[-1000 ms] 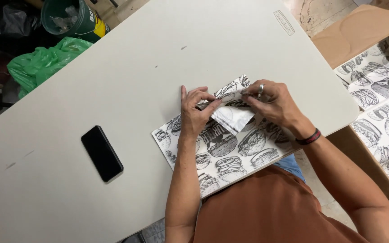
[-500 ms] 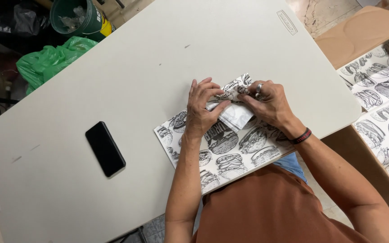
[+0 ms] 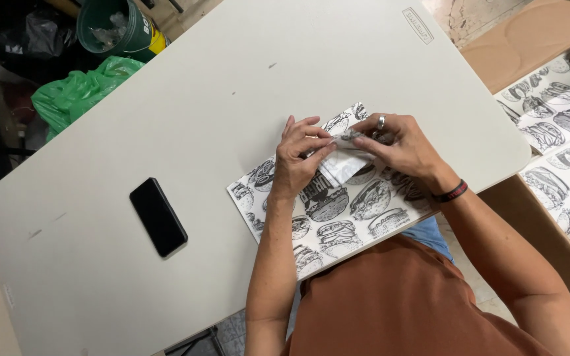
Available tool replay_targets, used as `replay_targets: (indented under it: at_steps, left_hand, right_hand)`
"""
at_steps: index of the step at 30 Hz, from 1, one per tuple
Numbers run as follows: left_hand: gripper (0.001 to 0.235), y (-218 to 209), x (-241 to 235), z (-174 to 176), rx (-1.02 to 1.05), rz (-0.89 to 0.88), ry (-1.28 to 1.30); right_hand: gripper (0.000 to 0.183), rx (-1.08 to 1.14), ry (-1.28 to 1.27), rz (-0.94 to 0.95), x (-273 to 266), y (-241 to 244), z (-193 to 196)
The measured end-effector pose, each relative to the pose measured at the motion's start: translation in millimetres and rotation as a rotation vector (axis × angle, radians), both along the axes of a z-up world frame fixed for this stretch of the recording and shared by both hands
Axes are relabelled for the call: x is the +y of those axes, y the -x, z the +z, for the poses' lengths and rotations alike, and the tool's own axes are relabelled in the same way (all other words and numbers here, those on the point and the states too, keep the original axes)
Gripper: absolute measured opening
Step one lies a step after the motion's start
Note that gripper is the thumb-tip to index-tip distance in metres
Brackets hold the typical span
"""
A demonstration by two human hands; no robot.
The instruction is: Folding printed paper sheets and placing them into a cardboard box.
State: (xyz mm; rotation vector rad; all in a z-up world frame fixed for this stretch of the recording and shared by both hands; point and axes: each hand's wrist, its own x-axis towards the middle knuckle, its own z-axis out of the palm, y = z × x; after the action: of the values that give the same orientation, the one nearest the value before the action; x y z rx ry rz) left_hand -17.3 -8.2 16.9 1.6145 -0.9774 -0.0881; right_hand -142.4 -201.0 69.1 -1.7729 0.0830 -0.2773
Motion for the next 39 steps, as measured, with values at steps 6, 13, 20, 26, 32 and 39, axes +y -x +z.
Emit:
replay_targets:
  at_steps: [6, 13, 20, 26, 32, 39]
  left_hand:
    - [0.021, -6.8, 2.3, 0.5, -0.221, 0.009, -0.018]
    - [0.016, -10.1, 6.0, 1.4, -0.424, 0.073, -0.021]
    - [0.014, -4.0, 9.5, -0.6, -0.198, -0.045, -0.130]
    - [0.018, 2.8, -1.0, 5.6, -0.227, 0.022, -0.184]
    - [0.033, 1.0, -6.1, -4.3, -0.259, 0.181, -0.094]
    - [0.014, 0.6, -1.3, 1.7, -0.242, 0.123, -0.084]
  right_hand:
    - [0.025, 0.101, 0.006, -0.027, -14.0, -2.4, -13.9]
    - [0.031, 0.198, 0.048, 0.027, -15.7, -6.8, 2.4]
    - [0.020, 0.170, 0.090, 0.004, -19.2, -12.1, -5.1]
    - [0.018, 0.214, 0.055, -0.070, -7.2, -10.7, 2.6]
    - [0.017, 0.132, 0.071, -0.039, -3.4, -8.2, -15.2]
    - [0.013, 0.109, 0.059, -0.039, -4.1, -10.1, -19.2]
